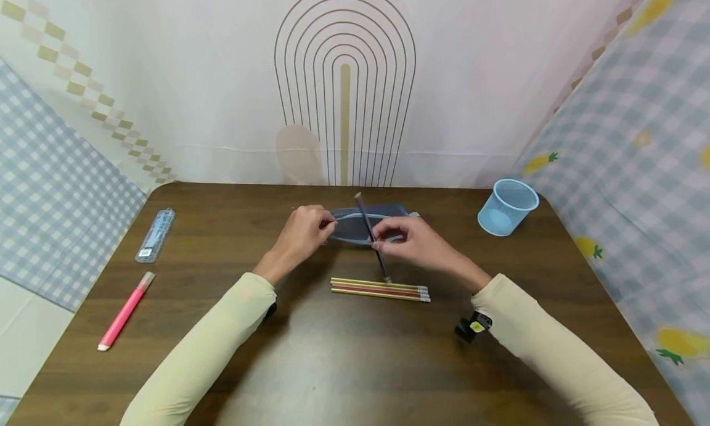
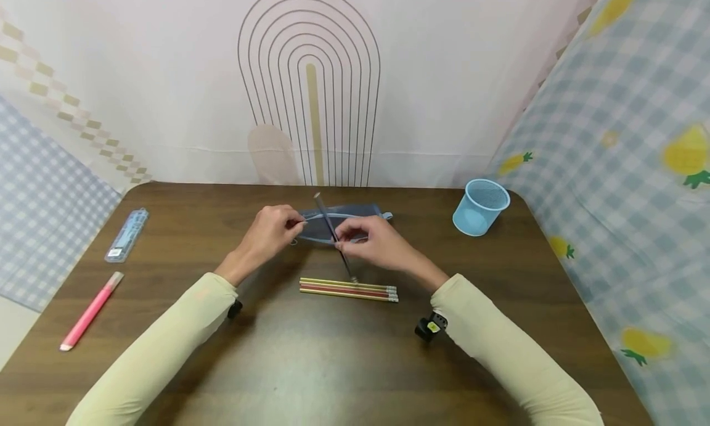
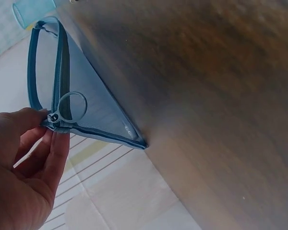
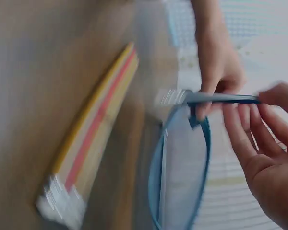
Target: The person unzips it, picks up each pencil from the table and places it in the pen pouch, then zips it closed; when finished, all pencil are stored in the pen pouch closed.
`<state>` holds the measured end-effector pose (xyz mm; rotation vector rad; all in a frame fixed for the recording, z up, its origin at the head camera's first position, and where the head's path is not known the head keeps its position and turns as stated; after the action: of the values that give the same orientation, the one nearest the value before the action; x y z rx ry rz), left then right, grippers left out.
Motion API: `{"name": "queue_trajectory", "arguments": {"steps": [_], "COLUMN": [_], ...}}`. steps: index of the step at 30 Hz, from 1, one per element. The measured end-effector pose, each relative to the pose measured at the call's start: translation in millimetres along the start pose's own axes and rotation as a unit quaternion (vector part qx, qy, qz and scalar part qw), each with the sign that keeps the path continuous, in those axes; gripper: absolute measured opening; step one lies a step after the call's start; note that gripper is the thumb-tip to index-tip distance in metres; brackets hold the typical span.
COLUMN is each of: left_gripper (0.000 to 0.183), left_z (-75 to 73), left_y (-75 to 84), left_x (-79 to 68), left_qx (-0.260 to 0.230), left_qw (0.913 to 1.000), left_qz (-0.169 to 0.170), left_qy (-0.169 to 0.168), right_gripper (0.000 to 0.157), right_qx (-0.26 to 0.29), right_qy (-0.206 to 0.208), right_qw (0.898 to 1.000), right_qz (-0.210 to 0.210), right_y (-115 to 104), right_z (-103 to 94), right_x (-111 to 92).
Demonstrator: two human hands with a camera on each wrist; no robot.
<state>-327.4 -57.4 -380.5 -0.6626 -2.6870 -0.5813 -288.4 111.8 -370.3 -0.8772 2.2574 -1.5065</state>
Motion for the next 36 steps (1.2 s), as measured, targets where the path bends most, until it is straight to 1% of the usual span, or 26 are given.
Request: {"name": "queue_trajectory", "arguments": {"steps": [1, 2, 3, 5, 7, 9, 10, 12, 14, 17, 19, 20, 22, 23, 25, 29, 31, 36], "left_gripper": [0.01, 0.01, 0.011, 0.011, 0.011, 0.011, 0.011, 0.011, 0.011, 0.012, 0.012, 0.012, 0.011, 0.011, 0.011, 0.011, 0.01, 0.011], "left_z": [0.1, 0.4, 0.7, 1.2, 1.7, 2.1, 2.5, 3.4, 4.8, 5.9, 6.3, 6.5, 6.9, 7.2, 7.9, 8.2, 7.1, 6.2], "left_y": [-0.1, -0.1, -0.1, 0.0, 0.9, 1.8, 2.2, 2.6, 2.2, 1.4, 1.8, 2.3, 3.3, 3.5, 3.6, 2.9, 2.6, 1.2], "left_x": [-0.3, -0.5, -0.8, -1.3, -1.1, -0.8, -0.7, -0.7, -1.4, -2.6, -3.2, -3.5, -3.5, -3.7, -4.1, -4.1, -4.2, -5.9], "left_qx": [-0.001, -0.003, -0.005, -0.008, -0.008, -0.007, -0.006, -0.007, -0.013, -0.018, -0.021, -0.021, -0.02, -0.02, -0.019, -0.014, -0.013, -0.014], "left_qw": [1.0, 1.0, 1.0, 0.9999, 0.9999, 0.9999, 0.9999, 0.9999, 0.9998, 0.9995, 0.9994, 0.9993, 0.9993, 0.9993, 0.9993, 0.9993, 0.9994, 0.9994], "left_qz": [-0.001, -0.002, -0.003, -0.005, -0.004, -0.002, -0.002, -0.002, -0.007, -0.018, -0.022, -0.024, -0.024, -0.024, -0.025, -0.025, -0.024, -0.024], "left_qy": [-0.002, -0.004, -0.006, -0.008, -0.01, -0.01, -0.011, -0.012, -0.015, -0.016, -0.017, -0.017, -0.018, -0.019, -0.022, -0.025, -0.022, -0.022], "right_gripper": [0.016, 0.02, 0.023, 0.023, 0.018, 0.017, 0.02, 0.026, 0.026, 0.02, 0.019, 0.023, 0.033, 0.039, 0.049, 0.052, 0.053, 0.053], "right_qx": [0.071, 0.143, 0.209, 0.316, 0.392, 0.45, 0.475, 0.519, 0.557, 0.6, 0.62, 0.628, 0.641, 0.643, 0.642, 0.632, 0.629, 0.627], "right_qy": [0.011, 0.019, 0.026, 0.033, 0.025, 0.017, 0.015, 0.027, 0.064, 0.131, 0.169, 0.183, 0.205, 0.214, 0.228, 0.235, 0.236, 0.245], "right_qw": [0.997, 0.987, 0.972, 0.93, 0.888, 0.847, 0.828, 0.793, 0.756, 0.706, 0.679, 0.669, 0.654, 0.651, 0.651, 0.664, 0.669, 0.672], "right_qz": [0.033, 0.069, 0.109, 0.184, 0.24, 0.284, 0.297, 0.318, 0.339, 0.353, 0.356, 0.354, 0.346, 0.342, 0.335, 0.323, 0.316, 0.308], "right_y": [5, 11, 19, 34, 46, 58, 62, 73, 86, 103, 111, 114, 117, 118, 119, 119, 118, 117], "right_z": [-0.3, 1.3, 4.5, 14.4, 26.3, 37.3, 41.4, 46.3, 46.5, 42.2, 39.0, 37.6, 35.1, 33.9, 32.2, 31.7, 32.1, 32.6], "right_x": [-1, -2, -5, -11, -18, -24, -25, -27, -27, -23, -19, -17, -12, -10, -6, 3, 8, 15]}}
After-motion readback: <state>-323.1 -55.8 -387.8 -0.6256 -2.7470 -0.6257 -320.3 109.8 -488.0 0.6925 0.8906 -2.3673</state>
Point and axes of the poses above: each hand's wrist, its own x-axis towards the middle knuckle, its own z-axis out of the palm, y = z × x, the point moved 9 cm from there along x, towards the middle knuckle, and after that the axes turned 6 degrees about x, right-handed, at the moved point
